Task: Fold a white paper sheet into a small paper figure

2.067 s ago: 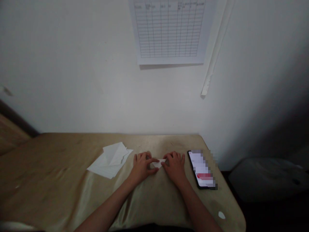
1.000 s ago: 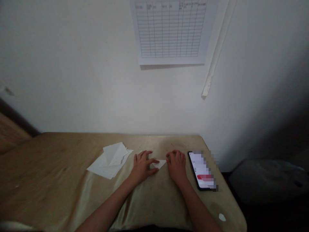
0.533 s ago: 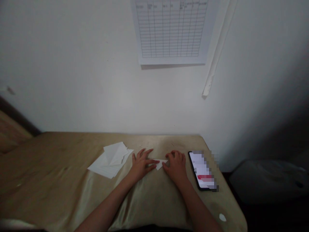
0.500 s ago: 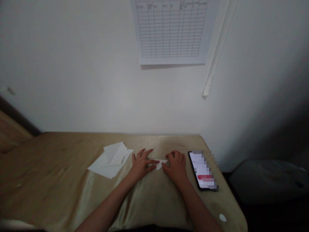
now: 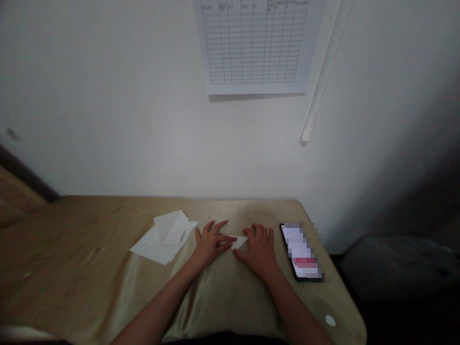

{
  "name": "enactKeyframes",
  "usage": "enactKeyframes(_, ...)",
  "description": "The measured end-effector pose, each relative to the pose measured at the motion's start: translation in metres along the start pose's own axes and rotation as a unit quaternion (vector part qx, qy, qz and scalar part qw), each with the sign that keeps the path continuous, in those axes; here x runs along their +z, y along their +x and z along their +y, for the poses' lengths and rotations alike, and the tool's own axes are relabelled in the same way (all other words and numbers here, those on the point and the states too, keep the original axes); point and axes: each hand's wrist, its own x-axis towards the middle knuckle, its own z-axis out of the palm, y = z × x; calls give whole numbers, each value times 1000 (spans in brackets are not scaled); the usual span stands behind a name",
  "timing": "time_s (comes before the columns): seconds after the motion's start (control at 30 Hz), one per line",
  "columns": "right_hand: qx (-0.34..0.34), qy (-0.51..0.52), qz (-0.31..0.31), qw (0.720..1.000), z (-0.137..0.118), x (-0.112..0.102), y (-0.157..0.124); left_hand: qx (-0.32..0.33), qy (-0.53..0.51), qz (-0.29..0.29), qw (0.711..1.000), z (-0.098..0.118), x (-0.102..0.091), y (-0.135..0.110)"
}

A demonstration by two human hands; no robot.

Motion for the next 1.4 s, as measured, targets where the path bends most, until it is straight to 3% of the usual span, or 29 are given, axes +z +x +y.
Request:
enactKeyframes(0.43, -1, 8, 41, 999, 19, 2, 12, -9, 3, 16, 1000, 8, -2, -3)
enactKeyframes(0.97, 40, -5, -24, 999, -1, -2, 7, -13, 8, 20, 1000, 9, -2, -3)
enactKeyframes(1.4, 11, -11, -9, 1000, -2, 0, 1, -16, 8, 8, 1000, 9, -4, -3)
